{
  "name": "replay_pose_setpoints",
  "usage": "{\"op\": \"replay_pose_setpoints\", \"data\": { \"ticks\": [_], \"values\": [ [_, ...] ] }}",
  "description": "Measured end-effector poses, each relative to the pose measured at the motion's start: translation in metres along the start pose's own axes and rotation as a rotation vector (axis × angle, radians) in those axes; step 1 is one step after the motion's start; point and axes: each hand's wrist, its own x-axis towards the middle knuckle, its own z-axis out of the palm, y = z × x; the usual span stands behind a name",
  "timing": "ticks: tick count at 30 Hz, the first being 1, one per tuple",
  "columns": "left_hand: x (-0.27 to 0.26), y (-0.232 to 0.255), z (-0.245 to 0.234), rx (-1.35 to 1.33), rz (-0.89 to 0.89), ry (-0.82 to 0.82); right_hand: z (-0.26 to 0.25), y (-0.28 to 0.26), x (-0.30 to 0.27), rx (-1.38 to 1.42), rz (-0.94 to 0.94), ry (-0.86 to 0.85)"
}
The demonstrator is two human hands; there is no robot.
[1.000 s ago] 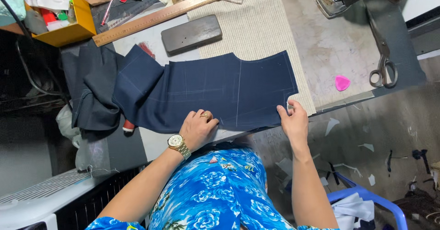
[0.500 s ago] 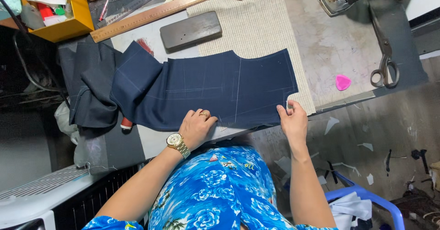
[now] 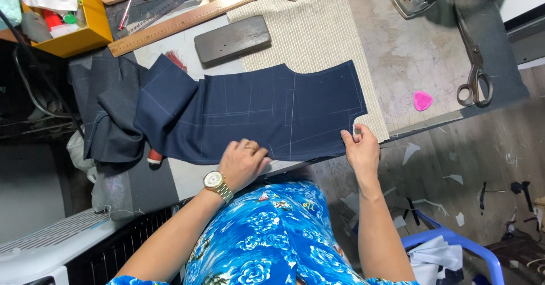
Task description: The person marks a piece of fabric with chalk, irons a strip of material, and uses a ruler and chalk to draw lines on another fabric piece before cutting it with shears.
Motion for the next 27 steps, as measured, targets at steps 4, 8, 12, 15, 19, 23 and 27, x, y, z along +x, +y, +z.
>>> {"op": "replay_pose_setpoints", "data": {
  "ticks": [4, 8, 12, 15, 19, 23, 27],
  "values": [
    [-0.008, -0.006, -0.021, 0.266, -0.287, -0.041, -0.006, -0.006, -0.004, 0.021, 0.03, -0.01],
    [-0.015, -0.003, -0.013, 0.315, -0.245, -0.093, -0.019, -0.017, -0.016, 0.073, 0.083, -0.006],
    [0.03, 0.017, -0.006, 0.166, -0.061, -0.096, -0.03, -0.017, -0.02, 0.102, 0.101, -0.004],
    [0.083, 0.032, 0.013, 0.077, 0.035, -0.079, -0.037, -0.008, -0.013, 0.136, 0.124, -0.035],
    [0.143, 0.056, 0.034, 0.054, 0.066, -0.165, -0.041, 0.008, -0.003, 0.19, 0.132, -0.094],
    [0.154, 0.084, 0.038, 0.035, 0.186, -0.304, -0.045, 0.011, 0.003, 0.271, 0.153, -0.135],
    [0.157, 0.093, 0.035, 0.012, 0.167, -0.455, -0.051, 0.011, 0.004, 0.344, 0.164, -0.196]
  ]
}}
